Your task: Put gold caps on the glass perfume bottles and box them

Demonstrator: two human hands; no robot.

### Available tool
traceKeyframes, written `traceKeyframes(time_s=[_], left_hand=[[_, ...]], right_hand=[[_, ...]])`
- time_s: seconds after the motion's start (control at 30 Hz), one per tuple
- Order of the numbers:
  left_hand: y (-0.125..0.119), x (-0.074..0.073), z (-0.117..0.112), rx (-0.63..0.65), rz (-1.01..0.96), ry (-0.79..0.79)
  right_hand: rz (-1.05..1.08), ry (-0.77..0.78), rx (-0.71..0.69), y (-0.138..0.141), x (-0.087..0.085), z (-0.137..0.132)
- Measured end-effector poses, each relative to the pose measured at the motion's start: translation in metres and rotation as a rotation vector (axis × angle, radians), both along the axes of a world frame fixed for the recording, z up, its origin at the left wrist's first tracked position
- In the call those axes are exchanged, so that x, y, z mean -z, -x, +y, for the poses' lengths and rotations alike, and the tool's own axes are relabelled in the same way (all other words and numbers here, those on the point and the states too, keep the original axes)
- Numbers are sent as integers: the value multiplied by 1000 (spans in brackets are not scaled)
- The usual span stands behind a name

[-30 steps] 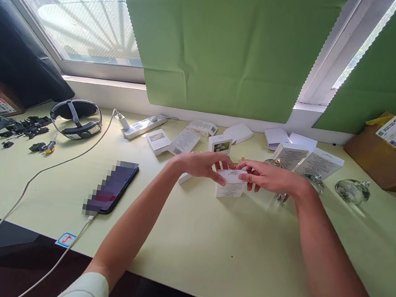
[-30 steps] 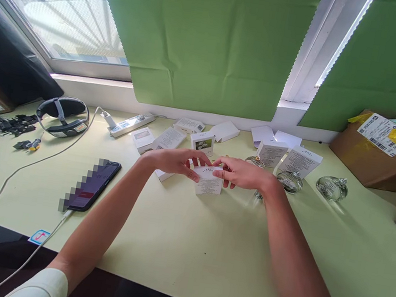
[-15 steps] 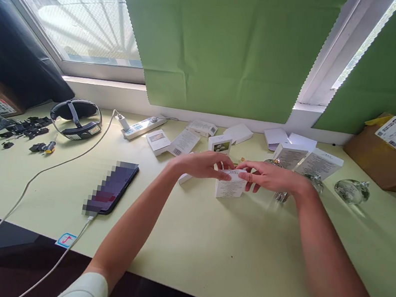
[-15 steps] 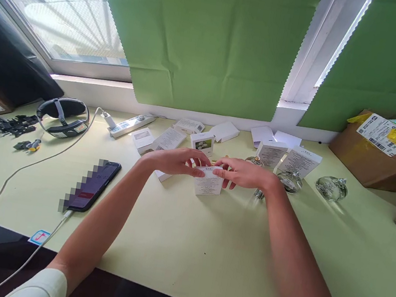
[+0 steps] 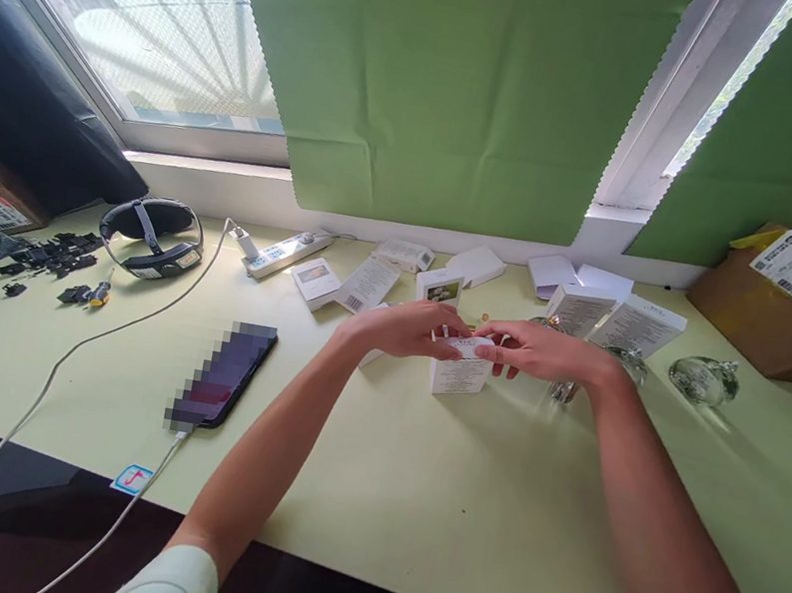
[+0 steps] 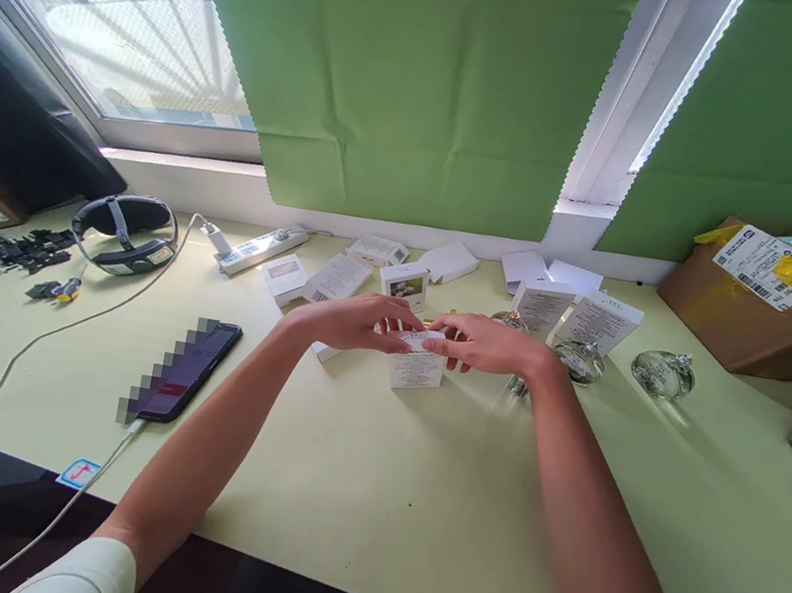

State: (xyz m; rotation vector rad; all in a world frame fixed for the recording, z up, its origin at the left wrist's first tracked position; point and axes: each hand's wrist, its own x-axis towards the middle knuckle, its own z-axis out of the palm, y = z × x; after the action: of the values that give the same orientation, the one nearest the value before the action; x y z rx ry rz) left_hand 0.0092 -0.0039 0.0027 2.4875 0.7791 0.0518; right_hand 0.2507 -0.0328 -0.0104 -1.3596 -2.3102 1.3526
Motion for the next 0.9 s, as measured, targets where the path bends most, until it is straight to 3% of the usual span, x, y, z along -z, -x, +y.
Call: traceKeyframes(time_s=[0.33, 0.5, 0.63, 0.9], left_hand=[[-3, 0, -4, 44, 32, -208], [-4, -1, -8, 34, 62, -210], [-5, -6, -16, -27, 127, -190], [-5, -15, -27, -103, 234, -181]], right_hand=[[54, 43, 34, 6, 1, 0], [13, 24, -1, 3, 0, 0], [-66, -81, -50, 2, 0, 0], [-116, -199, -13, 16, 1, -3]])
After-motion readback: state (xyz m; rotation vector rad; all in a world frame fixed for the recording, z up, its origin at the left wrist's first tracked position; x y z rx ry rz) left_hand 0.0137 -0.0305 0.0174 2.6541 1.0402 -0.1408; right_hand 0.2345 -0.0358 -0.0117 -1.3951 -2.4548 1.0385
